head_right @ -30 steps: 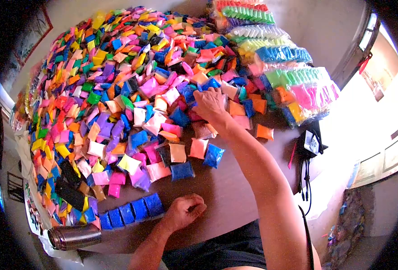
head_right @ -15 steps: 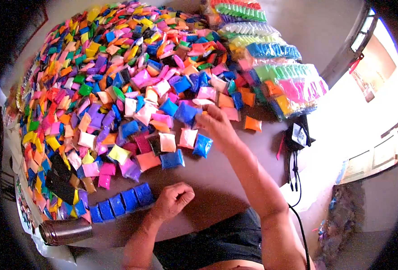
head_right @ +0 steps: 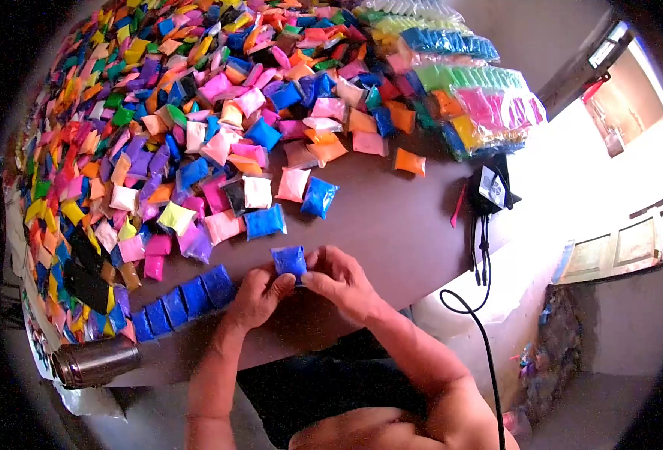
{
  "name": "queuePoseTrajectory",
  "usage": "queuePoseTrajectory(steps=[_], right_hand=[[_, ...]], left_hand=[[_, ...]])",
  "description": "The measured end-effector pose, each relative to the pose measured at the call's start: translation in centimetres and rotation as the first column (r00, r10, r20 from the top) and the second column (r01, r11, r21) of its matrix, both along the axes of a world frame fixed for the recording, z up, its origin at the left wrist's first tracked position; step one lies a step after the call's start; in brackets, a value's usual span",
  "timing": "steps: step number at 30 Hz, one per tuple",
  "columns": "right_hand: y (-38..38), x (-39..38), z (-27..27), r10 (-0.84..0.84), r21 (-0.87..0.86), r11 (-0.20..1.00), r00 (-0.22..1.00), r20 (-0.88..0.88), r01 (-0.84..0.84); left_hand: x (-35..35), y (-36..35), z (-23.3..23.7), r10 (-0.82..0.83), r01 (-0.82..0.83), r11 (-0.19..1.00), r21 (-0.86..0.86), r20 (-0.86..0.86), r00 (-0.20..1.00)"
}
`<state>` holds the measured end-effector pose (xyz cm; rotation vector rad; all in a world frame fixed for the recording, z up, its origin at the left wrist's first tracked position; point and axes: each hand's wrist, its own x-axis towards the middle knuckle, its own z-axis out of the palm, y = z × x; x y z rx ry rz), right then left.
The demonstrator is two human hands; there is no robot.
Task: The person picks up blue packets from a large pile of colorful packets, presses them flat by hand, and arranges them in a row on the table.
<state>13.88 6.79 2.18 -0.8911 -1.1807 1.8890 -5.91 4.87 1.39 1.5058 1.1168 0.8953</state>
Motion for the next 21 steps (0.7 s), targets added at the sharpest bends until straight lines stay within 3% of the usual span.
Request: queuePoseTrajectory(steps=[2, 5, 8, 10, 13, 15, 21], right_hand=[[0.8, -0.3, 0.2, -0.03, -0.025, 0.999, 0.997, 0.066, 0.031], [1.4, -1.0, 0.6, -0.008, 0.071, 0.997, 0.997, 0.08, 0.002], [1.5, -1.1, 0.1, 0.092, -0.018, 0.996, 0.994, 0.059, -0.091], [1.4, -1.2, -0.2, -0.009, 0.039, 0.999, 0.997, 0.072, 0.006], [1.2, -1.0, -0.7, -0.025, 0.092, 0.996, 0.999, 0.04, 0.021], [1.2, -0.9, -1.2, -0.045, 0.111, 0.993, 0.998, 0.047, 0.039], [1.2, -1.3, -0.3, -0.076, 0.111, 0.991, 0.995, 0.066, 0.069]], left_hand=[[0.1, 0.1, 0.6, -0.006, 0.006, 1.0, 0.008, -0.007, 1.0], [-0.3, 0.2, 0.6, -0.038, 0.038, 0.999, 0.01, -0.062, 0.997], [-0.3, 0.2, 0.7, -0.044, 0.049, 0.998, 0.039, -0.112, 0.993], [-0.2, 0.2, 0.8, -0.027, 0.036, 0.996, 0.075, -0.117, 0.993], [0.0, 0.2, 0.8, -0.05, 0.062, 0.994, 0.084, -0.142, 0.989], [0.3, 0.3, 0.9, -0.007, 0.028, 0.981, 0.19, -0.105, 0.994], [0.0, 0.2, 0.2, -0.045, 0.049, 0.998, 0.046, -0.094, 0.995]])
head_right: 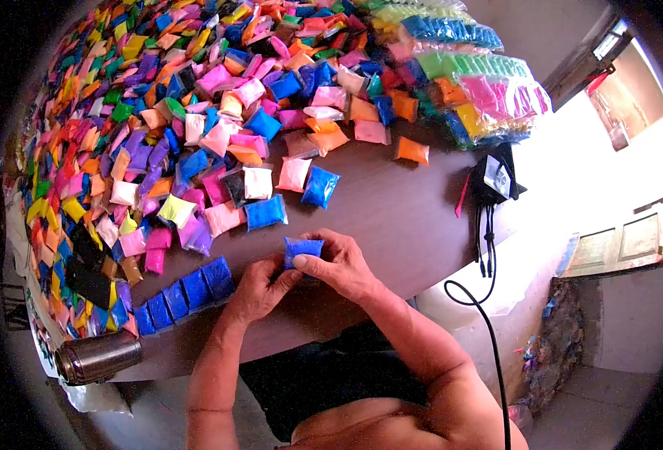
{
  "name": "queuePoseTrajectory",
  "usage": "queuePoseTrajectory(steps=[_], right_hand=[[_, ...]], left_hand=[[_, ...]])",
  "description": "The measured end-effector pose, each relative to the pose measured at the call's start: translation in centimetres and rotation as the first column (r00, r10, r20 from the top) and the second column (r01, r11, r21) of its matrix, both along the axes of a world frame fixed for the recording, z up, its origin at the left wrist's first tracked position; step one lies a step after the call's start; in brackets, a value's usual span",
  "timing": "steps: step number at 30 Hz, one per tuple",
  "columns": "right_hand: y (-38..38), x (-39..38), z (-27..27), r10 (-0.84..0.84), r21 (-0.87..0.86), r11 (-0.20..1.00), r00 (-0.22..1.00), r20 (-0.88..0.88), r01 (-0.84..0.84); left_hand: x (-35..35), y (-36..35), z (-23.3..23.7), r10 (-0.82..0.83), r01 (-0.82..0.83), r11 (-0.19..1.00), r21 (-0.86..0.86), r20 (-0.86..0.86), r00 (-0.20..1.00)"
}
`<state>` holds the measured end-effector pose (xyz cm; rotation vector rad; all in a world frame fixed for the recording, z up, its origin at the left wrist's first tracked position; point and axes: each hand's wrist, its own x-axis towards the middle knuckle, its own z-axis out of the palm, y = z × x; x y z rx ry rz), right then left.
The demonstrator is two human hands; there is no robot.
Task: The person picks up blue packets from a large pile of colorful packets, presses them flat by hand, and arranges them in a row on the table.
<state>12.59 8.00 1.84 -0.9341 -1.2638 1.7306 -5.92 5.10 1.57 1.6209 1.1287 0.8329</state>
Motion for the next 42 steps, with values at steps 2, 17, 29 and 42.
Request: queuePoseTrajectory(steps=[2, 17, 29, 42], right_hand=[[0.0, -0.1, 0.1, -0.008, 0.024, 1.0, 1.0, 0.025, 0.007], [0.3, 0.8, -0.7, 0.006, -0.085, 0.996, 0.984, -0.176, -0.021], [0.1, 0.6, -1.2, -0.07, -0.117, 0.992, 0.971, -0.23, 0.043], [-0.1, 0.6, -1.5, -0.083, -0.112, 0.992, 0.977, -0.196, 0.061]], left_hand=[[0.5, 0.1, 0.3, 0.019, -0.021, 0.996, 0.084, 0.031, 0.999], [0.8, 0.1, 0.5, 0.03, -0.036, 0.993, 0.111, 0.055, 0.998], [0.5, 0.1, 0.7, 0.019, -0.013, 0.996, 0.085, -0.072, 0.997], [0.6, 0.2, 0.4, 0.029, -0.013, 0.977, 0.214, -0.07, 0.997]])
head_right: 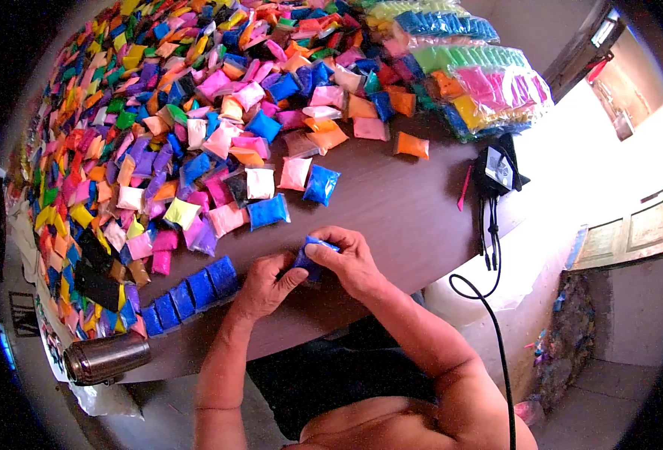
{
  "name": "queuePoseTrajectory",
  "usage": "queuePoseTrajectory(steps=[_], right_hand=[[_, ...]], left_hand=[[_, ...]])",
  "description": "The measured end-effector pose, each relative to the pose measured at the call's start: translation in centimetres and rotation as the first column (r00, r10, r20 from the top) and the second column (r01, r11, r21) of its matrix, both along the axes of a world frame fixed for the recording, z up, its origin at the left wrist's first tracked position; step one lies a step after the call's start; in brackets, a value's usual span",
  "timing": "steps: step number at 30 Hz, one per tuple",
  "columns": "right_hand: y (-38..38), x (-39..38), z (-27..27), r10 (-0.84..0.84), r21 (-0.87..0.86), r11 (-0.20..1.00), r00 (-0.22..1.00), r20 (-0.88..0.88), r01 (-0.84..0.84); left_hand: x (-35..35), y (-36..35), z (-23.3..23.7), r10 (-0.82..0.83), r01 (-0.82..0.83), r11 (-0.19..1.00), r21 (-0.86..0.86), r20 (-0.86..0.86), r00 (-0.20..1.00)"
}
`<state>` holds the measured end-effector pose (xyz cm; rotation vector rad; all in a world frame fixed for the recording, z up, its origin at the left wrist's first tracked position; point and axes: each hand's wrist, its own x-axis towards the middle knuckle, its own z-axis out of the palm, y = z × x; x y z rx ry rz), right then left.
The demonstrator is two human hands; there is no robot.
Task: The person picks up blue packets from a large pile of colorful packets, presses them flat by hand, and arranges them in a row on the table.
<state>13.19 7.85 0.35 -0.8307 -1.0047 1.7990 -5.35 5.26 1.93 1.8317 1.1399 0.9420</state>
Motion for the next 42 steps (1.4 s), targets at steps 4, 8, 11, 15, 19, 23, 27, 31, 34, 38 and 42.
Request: queuePoseTrajectory(steps=[4, 8, 11, 15, 19, 23, 27, 31, 34, 38, 42], right_hand=[[0.3, 0.2, 0.6, 0.065, -0.003, 0.998, 0.996, -0.067, -0.065], [0.2, 0.5, 1.4, 0.156, 0.038, 0.986, 0.974, 0.161, -0.164], [0.4, 0.6, 1.0, 0.158, 0.071, 0.983, 0.974, 0.164, -0.171], [0.4, 0.9, 0.4, 0.147, 0.042, 0.988, 0.984, 0.098, -0.152], [0.2, 0.8, 0.1, 0.063, 0.018, 0.998, 0.987, 0.149, -0.066], [0.1, 0.0, 0.4, -0.01, 0.053, 0.999, 0.999, 0.048, 0.008], [0.1, 0.6, 0.5, 0.088, 0.088, 0.99, 0.97, 0.225, -0.11], [0.2, 0.7, 0.3, 0.128, 0.096, 0.984, 0.966, 0.225, -0.153], [-0.1, 0.3, 0.0, 0.093, 0.213, 0.965, 0.959, 0.267, -0.153], [-0.8, -0.4, 0.7, 0.01, 0.263, 0.958, 0.928, 0.371, -0.115], [-0.4, 0.1, 0.4, 0.065, 0.183, 0.976, 0.963, 0.26, -0.115]], left_hand=[[-0.4, -0.1, -0.5, 0.003, 0.003, 0.989, -0.146, 0.04, 0.999], [-0.4, -0.2, 0.0, 0.02, -0.029, 0.989, -0.143, -0.061, 0.998], [-0.1, -0.1, 0.1, 0.021, -0.024, 0.994, -0.109, -0.029, 0.999], [-0.2, -0.2, 0.3, -0.019, 0.016, 0.997, -0.075, -0.05, 0.999], [-0.3, -0.1, 0.2, 0.001, -0.004, 0.998, -0.065, -0.048, 0.999], [-0.3, -0.2, -0.2, 0.011, -0.012, 0.994, -0.107, -0.004, 1.0], [-0.2, -0.2, -0.4, -0.014, 0.017, 0.997, -0.073, 0.052, 0.999], [-0.3, -0.3, -0.6, -0.027, 0.031, 0.999, -0.035, 0.098, 0.995], [-0.5, -0.4, -0.3, -0.027, 0.046, 0.989, -0.141, 0.131, 0.991], [-0.9, -0.3, -0.4, -0.073, 0.088, 0.985, -0.148, 0.101, 0.992], [-0.8, -0.2, 0.2, -0.095, 0.092, 0.945, -0.315, 0.004, 0.995]])
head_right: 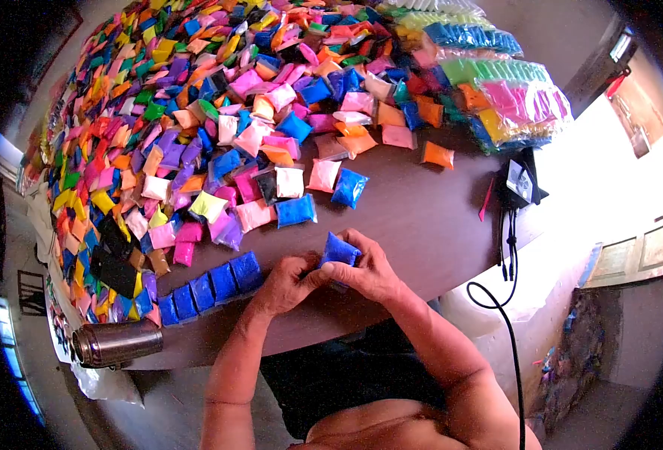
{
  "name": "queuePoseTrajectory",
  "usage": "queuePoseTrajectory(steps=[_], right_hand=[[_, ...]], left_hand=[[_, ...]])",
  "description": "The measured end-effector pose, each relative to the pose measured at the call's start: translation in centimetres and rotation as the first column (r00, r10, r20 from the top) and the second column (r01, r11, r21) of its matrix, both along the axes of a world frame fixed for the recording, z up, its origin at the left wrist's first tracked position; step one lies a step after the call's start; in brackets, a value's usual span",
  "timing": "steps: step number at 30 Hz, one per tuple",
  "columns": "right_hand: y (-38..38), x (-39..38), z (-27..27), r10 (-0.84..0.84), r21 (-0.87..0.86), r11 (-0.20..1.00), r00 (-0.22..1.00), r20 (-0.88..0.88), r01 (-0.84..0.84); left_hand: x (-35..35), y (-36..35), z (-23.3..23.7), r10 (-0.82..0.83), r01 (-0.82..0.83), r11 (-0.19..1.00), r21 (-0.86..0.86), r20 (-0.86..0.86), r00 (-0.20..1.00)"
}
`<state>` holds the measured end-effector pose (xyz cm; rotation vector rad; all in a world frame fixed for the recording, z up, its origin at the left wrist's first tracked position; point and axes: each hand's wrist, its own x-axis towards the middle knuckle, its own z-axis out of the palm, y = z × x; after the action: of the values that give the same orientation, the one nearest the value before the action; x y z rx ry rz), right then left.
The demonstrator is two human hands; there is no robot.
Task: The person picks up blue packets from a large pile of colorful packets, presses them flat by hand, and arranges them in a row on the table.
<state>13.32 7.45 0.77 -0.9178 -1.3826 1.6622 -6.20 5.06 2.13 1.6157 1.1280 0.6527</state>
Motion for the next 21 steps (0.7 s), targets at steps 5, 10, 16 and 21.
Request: queuePoseTrajectory(steps=[5, 10, 16, 21], right_hand=[[0.5, 0.3, 0.7, 0.049, -0.079, 0.995, 0.996, -0.07, -0.054], [0.3, 0.2, 0.4, 0.047, -0.05, 0.997, 0.996, -0.082, -0.051], [0.0, -0.4, 0.2, -0.013, -0.072, 0.997, 0.999, -0.042, 0.01], [0.0, -0.3, 0.1, -0.007, -0.081, 0.997, 1.0, -0.024, 0.005]], left_hand=[[0.3, -0.1, -0.4, -0.003, -0.001, 1.0, 0.024, 0.141, 0.99], [0.7, -0.1, -0.6, 0.003, -0.041, 0.971, 0.234, 0.157, 0.988], [0.5, 0.0, -0.1, 0.052, -0.074, 0.971, 0.227, 0.104, 0.993], [0.3, -0.2, 0.5, 0.0, 0.011, 0.985, 0.175, -0.066, 0.998]])
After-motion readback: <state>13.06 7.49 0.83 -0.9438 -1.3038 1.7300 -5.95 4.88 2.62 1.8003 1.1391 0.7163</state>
